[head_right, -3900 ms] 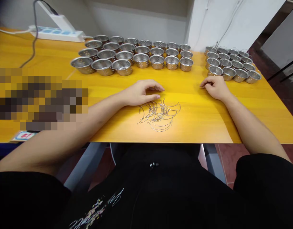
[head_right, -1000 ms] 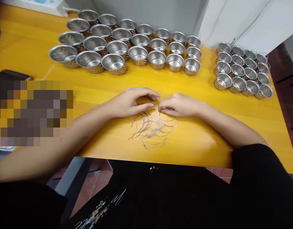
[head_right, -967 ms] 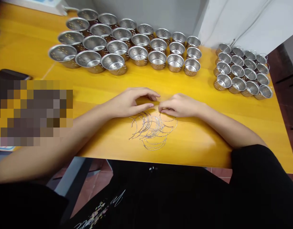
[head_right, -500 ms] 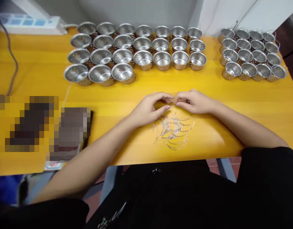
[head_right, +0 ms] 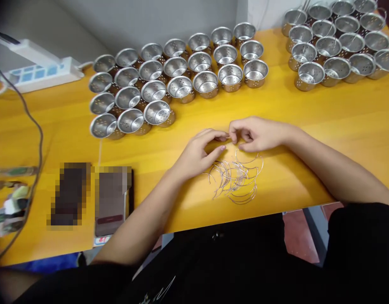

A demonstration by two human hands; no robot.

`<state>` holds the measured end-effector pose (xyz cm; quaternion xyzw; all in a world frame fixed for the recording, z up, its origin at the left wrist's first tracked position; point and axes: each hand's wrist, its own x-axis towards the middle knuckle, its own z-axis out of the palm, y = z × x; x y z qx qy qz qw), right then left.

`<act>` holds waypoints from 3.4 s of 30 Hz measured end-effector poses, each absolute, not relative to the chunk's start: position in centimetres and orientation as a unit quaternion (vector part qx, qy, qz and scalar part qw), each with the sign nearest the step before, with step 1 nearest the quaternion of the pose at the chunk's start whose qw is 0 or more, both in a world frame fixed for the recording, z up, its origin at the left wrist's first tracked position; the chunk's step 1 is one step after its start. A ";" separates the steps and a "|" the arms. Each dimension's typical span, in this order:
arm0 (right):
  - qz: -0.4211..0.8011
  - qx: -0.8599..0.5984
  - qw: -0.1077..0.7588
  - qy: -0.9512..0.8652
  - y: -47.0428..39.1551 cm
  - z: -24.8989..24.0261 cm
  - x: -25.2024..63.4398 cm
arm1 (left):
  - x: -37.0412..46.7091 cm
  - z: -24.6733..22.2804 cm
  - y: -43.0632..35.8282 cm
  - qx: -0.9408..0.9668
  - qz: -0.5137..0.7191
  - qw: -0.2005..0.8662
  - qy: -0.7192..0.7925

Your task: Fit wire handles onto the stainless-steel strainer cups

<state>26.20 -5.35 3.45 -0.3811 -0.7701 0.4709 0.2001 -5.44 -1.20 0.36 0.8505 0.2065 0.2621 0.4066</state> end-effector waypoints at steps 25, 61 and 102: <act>0.247 -0.355 0.130 -0.892 -7.4 4.0 24.2 | -5.5 0.4 -0.4 0.865 0.262 0.370 0.215; 0.242 -0.298 0.201 -0.901 -7.5 2.0 24.6 | -5.4 0.8 -0.1 0.858 0.254 0.387 0.223; 0.452 -0.431 0.392 -0.675 -6.4 1.7 24.4 | -3.6 -1.5 0.5 0.834 0.305 0.413 0.203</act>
